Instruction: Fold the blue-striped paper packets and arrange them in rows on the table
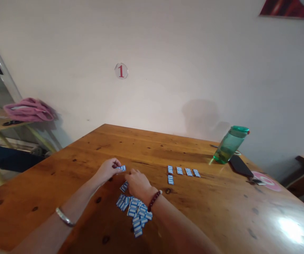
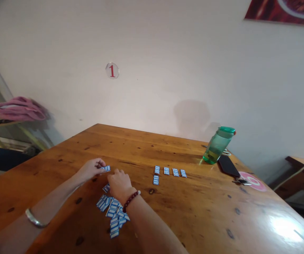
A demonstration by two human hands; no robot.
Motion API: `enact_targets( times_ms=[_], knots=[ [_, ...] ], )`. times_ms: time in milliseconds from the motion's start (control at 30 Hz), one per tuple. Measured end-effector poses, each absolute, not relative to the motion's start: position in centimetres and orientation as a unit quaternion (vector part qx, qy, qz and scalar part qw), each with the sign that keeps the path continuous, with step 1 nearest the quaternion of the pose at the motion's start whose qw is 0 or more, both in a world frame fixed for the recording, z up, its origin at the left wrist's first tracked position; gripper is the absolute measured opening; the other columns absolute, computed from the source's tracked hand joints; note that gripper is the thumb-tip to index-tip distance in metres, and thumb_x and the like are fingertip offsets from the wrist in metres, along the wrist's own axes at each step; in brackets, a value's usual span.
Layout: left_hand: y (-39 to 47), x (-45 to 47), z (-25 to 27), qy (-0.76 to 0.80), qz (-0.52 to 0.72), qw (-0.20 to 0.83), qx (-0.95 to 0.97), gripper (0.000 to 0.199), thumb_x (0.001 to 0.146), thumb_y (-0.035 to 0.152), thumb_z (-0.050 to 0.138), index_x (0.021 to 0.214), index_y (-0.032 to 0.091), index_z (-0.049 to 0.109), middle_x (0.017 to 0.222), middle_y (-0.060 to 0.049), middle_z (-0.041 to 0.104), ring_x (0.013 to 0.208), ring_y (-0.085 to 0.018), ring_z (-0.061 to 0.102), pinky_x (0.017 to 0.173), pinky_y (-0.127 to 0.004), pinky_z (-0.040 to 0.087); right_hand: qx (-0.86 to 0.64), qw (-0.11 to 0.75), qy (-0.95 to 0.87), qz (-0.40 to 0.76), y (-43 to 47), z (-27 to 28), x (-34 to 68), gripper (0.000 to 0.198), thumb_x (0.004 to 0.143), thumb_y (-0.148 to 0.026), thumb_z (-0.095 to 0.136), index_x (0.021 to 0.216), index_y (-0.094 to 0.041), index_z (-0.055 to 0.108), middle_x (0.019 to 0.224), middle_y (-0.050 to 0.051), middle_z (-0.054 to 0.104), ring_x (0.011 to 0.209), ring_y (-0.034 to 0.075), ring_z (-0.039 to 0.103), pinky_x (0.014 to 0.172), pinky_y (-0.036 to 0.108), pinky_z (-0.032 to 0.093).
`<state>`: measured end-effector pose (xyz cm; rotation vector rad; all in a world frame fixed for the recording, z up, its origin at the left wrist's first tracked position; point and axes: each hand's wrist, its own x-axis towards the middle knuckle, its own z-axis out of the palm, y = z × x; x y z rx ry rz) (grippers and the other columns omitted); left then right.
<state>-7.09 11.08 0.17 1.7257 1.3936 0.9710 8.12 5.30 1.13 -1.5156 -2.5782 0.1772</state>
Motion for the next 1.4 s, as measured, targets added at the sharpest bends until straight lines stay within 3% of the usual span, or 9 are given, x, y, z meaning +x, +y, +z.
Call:
enact_targets(
  times_ms=[233,367,467,533,600,833,1067,1233,1400],
  knots=[
    [8.7,-6.3,1.3,0.507,0.450,0.502,0.537,0.020,0.049,0.021,0.067,0.067,0.017,0.060,0.055,0.004,0.058,0.043,-0.008,0.045,0.043,-0.019,0.031,-0.484,0.054,-0.869,0.085,6.4,1.4,7.5,0.022,0.068,-0.012,0.054,0.088,-0.006,0.062,0.098,0.020,0.060,0.090,0.029,0.057,0.068,0.034,0.046],
    [7.7,-4.8,1.9,0.472,0.494,0.587,0.434,0.016,0.047,0.016,0.071,0.060,0.015,0.061,0.059,0.001,0.062,0.049,-0.009,0.052,0.047,-0.019,0.037,-0.511,0.094,-0.848,0.103,5.7,1.0,8.8,0.022,0.070,-0.007,0.048,0.089,-0.009,0.058,0.085,0.015,0.065,0.077,0.023,0.061,0.063,0.030,0.044],
    [7.1,-3.5,2.4,0.451,0.518,0.629,0.363,0.013,0.048,0.011,0.070,0.057,0.015,0.061,0.061,0.000,0.063,0.053,-0.010,0.056,0.051,-0.021,0.042,-0.534,0.174,-0.818,0.126,4.4,0.5,11.0,0.023,0.073,-0.009,0.045,0.094,-0.015,0.052,0.084,0.006,0.065,0.077,0.016,0.059,0.063,0.024,0.042],
    [6.6,-2.4,2.6,0.414,0.526,0.671,0.320,0.013,0.050,0.008,0.069,0.056,0.016,0.060,0.064,-0.001,0.065,0.057,-0.011,0.059,0.057,-0.023,0.046,-0.541,0.317,-0.733,0.262,3.4,0.1,13.0,0.023,0.066,-0.009,0.052,0.088,-0.016,0.051,0.067,0.000,0.061,0.061,0.013,0.056,0.054,0.021,0.039],
    [6.1,-1.0,2.8,0.358,0.519,0.719,0.292,0.015,0.053,0.010,0.070,0.058,0.017,0.058,0.066,-0.001,0.066,0.065,-0.014,0.062,0.063,-0.028,0.049,-0.533,0.391,-0.639,0.393,2.5,-0.1,15.1,0.016,0.062,-0.017,0.058,0.075,-0.017,0.048,0.055,-0.005,0.054,0.048,0.010,0.048,0.046,0.020,0.035],
    [4.7,4.6,1.3,0.375,0.511,0.721,0.281,0.020,0.052,0.015,0.074,0.061,0.016,0.057,0.054,0.005,0.059,0.043,-0.004,0.049,0.037,-0.013,0.035,-0.509,0.543,-0.496,0.448,0.8,-0.3,19.4,0.017,0.056,-0.022,0.060,0.059,-0.018,0.044,0.049,-0.008,0.042,0.046,0.007,0.035,0.045,0.019,0.030],
    [4.1,5.4,-0.3,0.328,0.475,0.756,0.309,0.023,0.056,0.025,0.070,0.072,0.017,0.055,0.077,-0.003,0.067,0.073,-0.017,0.063,0.065,-0.029,0.050,-0.519,0.515,-0.539,0.418,0.2,-0.1,19.8,0.016,0.067,-0.031,0.054,0.061,-0.018,0.047,0.051,-0.006,0.042,0.048,0.008,0.035,0.046,0.020,0.029],
    [3.8,5.3,-0.2,0.405,0.453,0.688,0.397,0.020,0.058,0.026,0.065,0.071,0.018,0.052,0.064,-0.001,0.067,0.064,-0.017,0.063,0.058,-0.027,0.047,-0.534,0.502,-0.548,0.404,-0.5,0.2,19.7,0.023,0.073,-0.038,0.044,0.061,-0.020,0.040,0.051,-0.005,0.039,0.048,0.009,0.034,0.044,0.020,0.027],
    [3.9,5.8,-0.3,0.425,0.396,0.662,0.473,0.018,0.054,0.026,0.068,0.063,0.015,0.058,0.053,0.000,0.063,0.050,-0.015,0.058,0.053,-0.028,0.046,-0.552,0.413,-0.615,0.383,-0.8,0.2,20.0,0.020,0.070,-0.028,0.049,0.056,-0.019,0.037,0.050,-0.007,0.029,0.048,0.007,0.026,0.042,0.020,0.020]
  ],
)
